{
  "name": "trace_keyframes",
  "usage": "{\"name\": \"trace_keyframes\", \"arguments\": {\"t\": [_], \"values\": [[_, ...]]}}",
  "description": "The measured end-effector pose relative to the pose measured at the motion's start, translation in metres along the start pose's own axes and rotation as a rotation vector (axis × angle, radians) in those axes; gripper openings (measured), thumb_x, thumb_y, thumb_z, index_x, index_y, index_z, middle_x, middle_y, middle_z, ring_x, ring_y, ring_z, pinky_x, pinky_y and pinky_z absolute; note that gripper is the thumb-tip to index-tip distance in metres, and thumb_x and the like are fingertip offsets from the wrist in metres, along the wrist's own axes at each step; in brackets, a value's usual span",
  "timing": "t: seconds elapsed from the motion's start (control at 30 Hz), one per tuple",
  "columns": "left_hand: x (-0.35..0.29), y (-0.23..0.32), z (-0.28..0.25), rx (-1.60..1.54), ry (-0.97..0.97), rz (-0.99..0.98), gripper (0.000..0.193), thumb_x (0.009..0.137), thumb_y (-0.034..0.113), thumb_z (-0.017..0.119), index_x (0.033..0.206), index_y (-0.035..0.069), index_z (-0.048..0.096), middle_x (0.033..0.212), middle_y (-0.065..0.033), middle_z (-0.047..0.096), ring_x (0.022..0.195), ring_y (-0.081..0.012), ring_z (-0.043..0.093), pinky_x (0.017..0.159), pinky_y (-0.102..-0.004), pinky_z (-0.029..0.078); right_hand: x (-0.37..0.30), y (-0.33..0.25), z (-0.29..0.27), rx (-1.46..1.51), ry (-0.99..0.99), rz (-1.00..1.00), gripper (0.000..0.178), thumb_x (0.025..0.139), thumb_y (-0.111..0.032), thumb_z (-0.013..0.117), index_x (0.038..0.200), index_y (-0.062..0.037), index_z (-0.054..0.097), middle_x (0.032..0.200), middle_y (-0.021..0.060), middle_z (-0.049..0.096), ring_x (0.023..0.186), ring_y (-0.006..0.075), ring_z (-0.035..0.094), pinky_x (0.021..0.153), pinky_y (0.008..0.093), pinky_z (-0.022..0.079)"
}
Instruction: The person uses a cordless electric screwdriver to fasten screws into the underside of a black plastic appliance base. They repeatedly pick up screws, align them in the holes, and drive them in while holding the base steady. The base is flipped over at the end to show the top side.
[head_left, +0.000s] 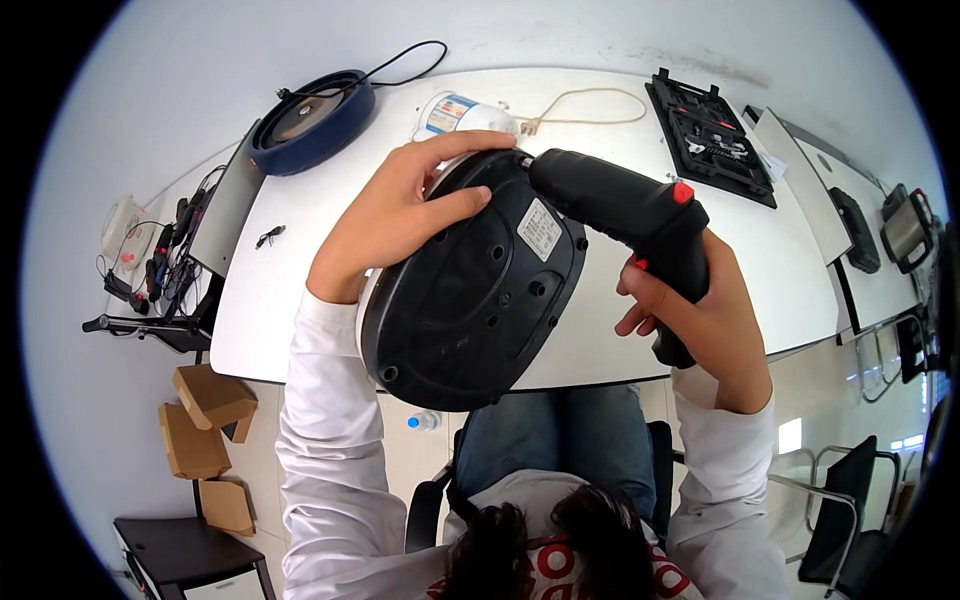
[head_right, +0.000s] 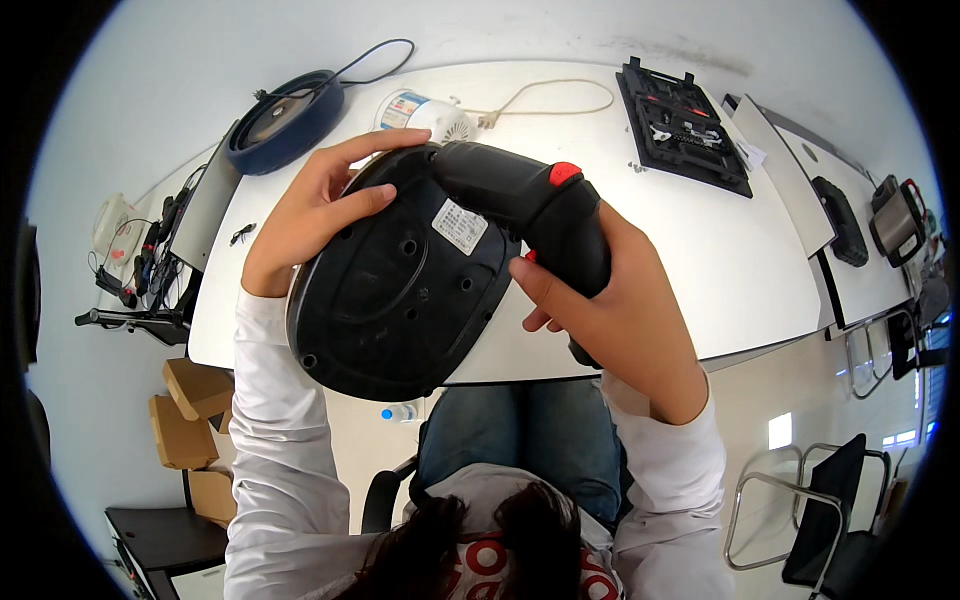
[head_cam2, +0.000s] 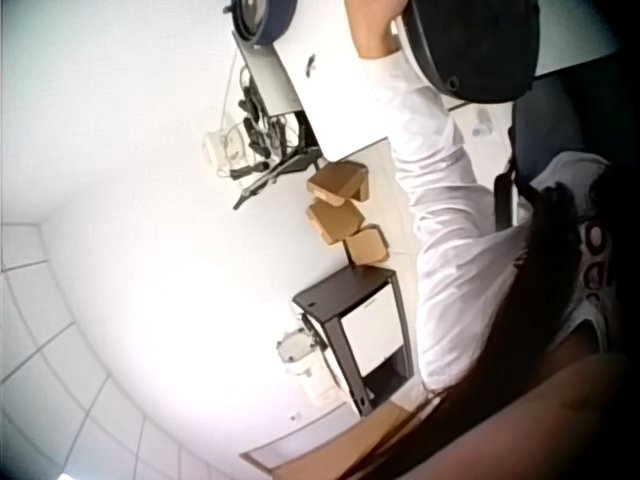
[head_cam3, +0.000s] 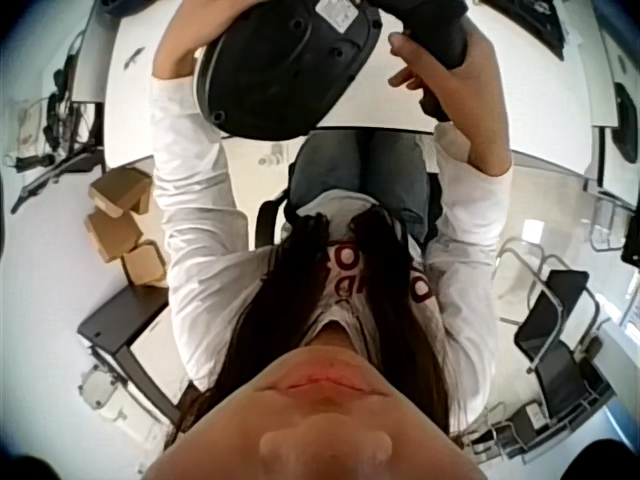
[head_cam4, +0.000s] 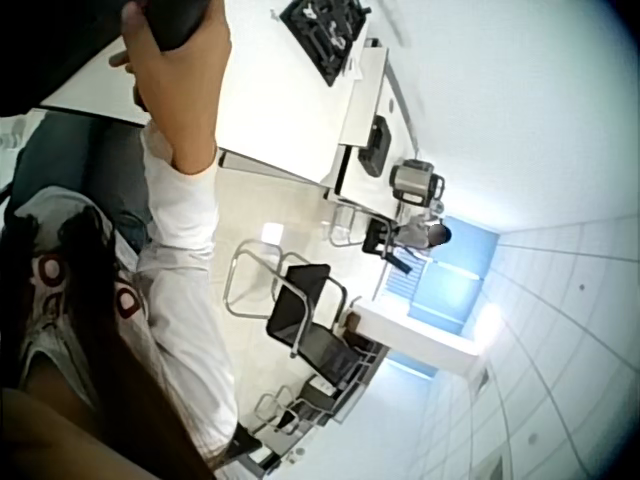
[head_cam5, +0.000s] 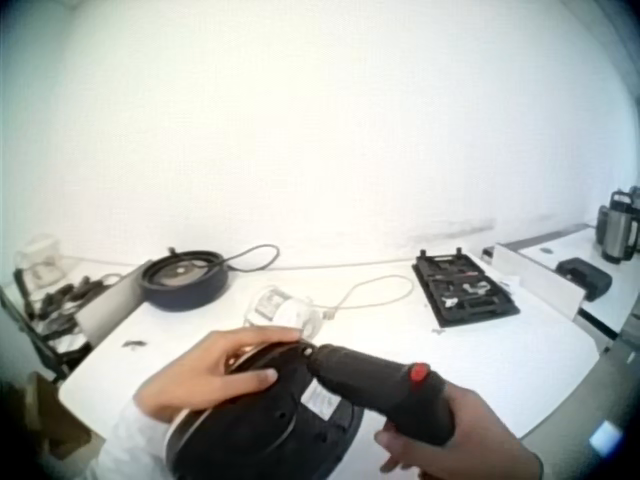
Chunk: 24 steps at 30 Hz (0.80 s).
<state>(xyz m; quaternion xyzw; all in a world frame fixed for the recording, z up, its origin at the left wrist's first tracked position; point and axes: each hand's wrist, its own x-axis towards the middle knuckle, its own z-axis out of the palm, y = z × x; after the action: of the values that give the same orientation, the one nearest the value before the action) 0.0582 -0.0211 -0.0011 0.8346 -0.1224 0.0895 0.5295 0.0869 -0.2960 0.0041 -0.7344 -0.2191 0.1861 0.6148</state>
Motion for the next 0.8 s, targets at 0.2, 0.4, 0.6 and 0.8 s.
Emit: {"name": "trace_keyframes", "arguments": {"t": [0.2,0.4,0.6,0.8], "values": [[0.002,-0.001,0.002,0.072,0.022,0.051,0.047,0.081,0.006,0.058,0.127,0.008,0.062,0.126,-0.0101,0.061,0.098,-0.0168,0.064,0.087,-0.0253,0.052,0.007,-0.005,-0.010,-0.096,-0.017,-0.007,0.037,0.082,-0.015,0.073,0.111,-0.0010,0.056,0.079,0.0054,0.061,0.057,0.0149,0.066,0.051,0.0249,0.051],[0.004,0.002,0.002,0.049,0.020,-0.002,0.046,0.081,0.007,0.059,0.127,0.009,0.063,0.127,-0.0103,0.061,0.099,-0.0175,0.063,0.088,-0.0255,0.050,0.015,-0.017,-0.021,-0.134,-0.053,-0.006,0.034,0.081,-0.015,0.073,0.107,-0.0013,0.057,0.076,0.0047,0.061,0.056,0.0143,0.065,0.051,0.0248,0.051],[0.007,0.001,0.002,0.057,0.004,-0.021,0.046,0.083,0.006,0.058,0.128,0.009,0.062,0.127,-0.0109,0.060,0.103,-0.0178,0.062,0.092,-0.0262,0.049,0.017,-0.010,-0.024,-0.129,-0.064,-0.012,0.033,0.082,-0.016,0.073,0.106,-0.0011,0.057,0.075,0.0045,0.061,0.055,0.0143,0.065,0.051,0.0244,0.051],[0.005,0.000,0.002,0.027,0.007,-0.011,0.046,0.083,0.006,0.057,0.128,0.007,0.061,0.128,-0.0107,0.060,0.108,-0.0185,0.061,0.096,-0.0277,0.047,0.020,-0.010,-0.026,-0.110,-0.092,-0.009,0.034,0.081,-0.016,0.073,0.107,-0.0011,0.057,0.075,0.0046,0.061,0.056,0.0146,0.065,0.051,0.0237,0.051]]}}
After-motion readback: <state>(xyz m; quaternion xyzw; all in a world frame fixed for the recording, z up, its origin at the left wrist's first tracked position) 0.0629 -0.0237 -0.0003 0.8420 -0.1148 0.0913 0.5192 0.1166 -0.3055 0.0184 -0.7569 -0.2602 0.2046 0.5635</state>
